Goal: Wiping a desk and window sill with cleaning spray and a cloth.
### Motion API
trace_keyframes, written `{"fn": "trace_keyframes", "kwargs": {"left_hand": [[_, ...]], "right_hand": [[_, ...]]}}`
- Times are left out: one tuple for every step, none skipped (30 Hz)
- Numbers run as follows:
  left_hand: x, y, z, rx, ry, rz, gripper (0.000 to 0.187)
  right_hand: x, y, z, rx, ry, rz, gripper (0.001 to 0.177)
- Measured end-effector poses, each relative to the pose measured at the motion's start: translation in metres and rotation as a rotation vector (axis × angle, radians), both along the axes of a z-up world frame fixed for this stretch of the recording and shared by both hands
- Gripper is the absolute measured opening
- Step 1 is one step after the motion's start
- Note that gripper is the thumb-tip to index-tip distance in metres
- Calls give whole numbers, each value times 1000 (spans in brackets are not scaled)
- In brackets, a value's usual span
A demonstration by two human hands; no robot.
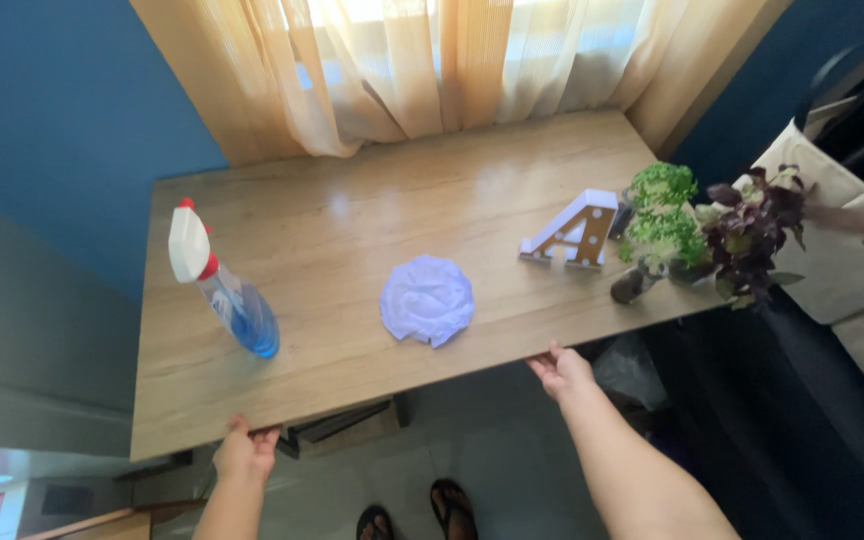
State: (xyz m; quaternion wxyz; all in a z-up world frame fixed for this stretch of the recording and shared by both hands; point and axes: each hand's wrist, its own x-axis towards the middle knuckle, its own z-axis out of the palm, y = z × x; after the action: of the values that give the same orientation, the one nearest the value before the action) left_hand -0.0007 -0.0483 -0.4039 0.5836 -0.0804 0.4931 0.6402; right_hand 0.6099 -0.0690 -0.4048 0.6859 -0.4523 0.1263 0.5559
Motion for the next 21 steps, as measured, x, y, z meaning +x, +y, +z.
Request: {"fn": "trace_keyframes", "kwargs": {"left_hand": [[-1, 1, 0, 8, -2, -1, 35], [-3, 2, -1, 18, -9, 0, 34], [-2, 1, -2, 26, -16, 2, 33], [-2, -2, -1, 31, -19, 2, 33], [0, 0, 1, 39, -11, -6, 34], [1, 1, 4, 47, -3, -13, 34], [3, -1, 6, 58, -9, -10, 34], [5, -2, 9, 25, 48, -10, 33], [5, -3, 12, -5, 106, -11, 33], [6, 0, 13, 8, 102, -7, 33], [7, 2, 14, 53, 59, -65, 35], [8, 4, 14, 99, 16, -123, 37], [5, 5, 11, 107, 15, -119, 37], [2, 6, 8, 106, 33, -168, 40], [1, 8, 4, 106, 50, -218, 43], [1, 12, 5, 115, 49, -216, 43], [2, 15, 5, 113, 20, -202, 43], [3, 18, 5, 110, -9, -188, 44], [4, 20, 5, 115, -12, -188, 44], [6, 23, 3, 24, -83, -126, 45], [6, 23, 4, -70, -148, -62, 45]], "right_hand": [[0, 1, -2, 8, -2, -1, 28], [1, 3, -5, 5, 1, 1, 29], [2, 2, -7, 0, 3, 4, 30], [3, -1, -12, 5, 0, 5, 30], [4, 1, -14, 8, -3, 8, 30], [5, 3, -17, 11, -6, 12, 30], [6, 2, -19, 22, -12, 15, 30], [8, 2, -22, 19, -19, 27, 30], [8, 3, -25, 18, -25, 39, 30], [9, 5, -26, 32, -30, 42, 30], [11, 6, -29, 18, -26, 40, 30], [12, 7, -31, 5, -23, 39, 30], [9, 6, -26, 13, -24, 43, 30], [6, 5, -22, -4, -27, 36, 30], [4, 4, -18, -21, -32, 28, 30], [2, 5, -12, -12, -35, 30, 30], [1, 4, -7, -29, -35, 24, 30], [0, 2, -3, -46, -34, 17, 30], [0, 3, -1, -42, -38, 17, 30], [1, 4, 0, -53, -36, 16, 30], [0, 3, -1, -67, -29, 15, 31]]}}
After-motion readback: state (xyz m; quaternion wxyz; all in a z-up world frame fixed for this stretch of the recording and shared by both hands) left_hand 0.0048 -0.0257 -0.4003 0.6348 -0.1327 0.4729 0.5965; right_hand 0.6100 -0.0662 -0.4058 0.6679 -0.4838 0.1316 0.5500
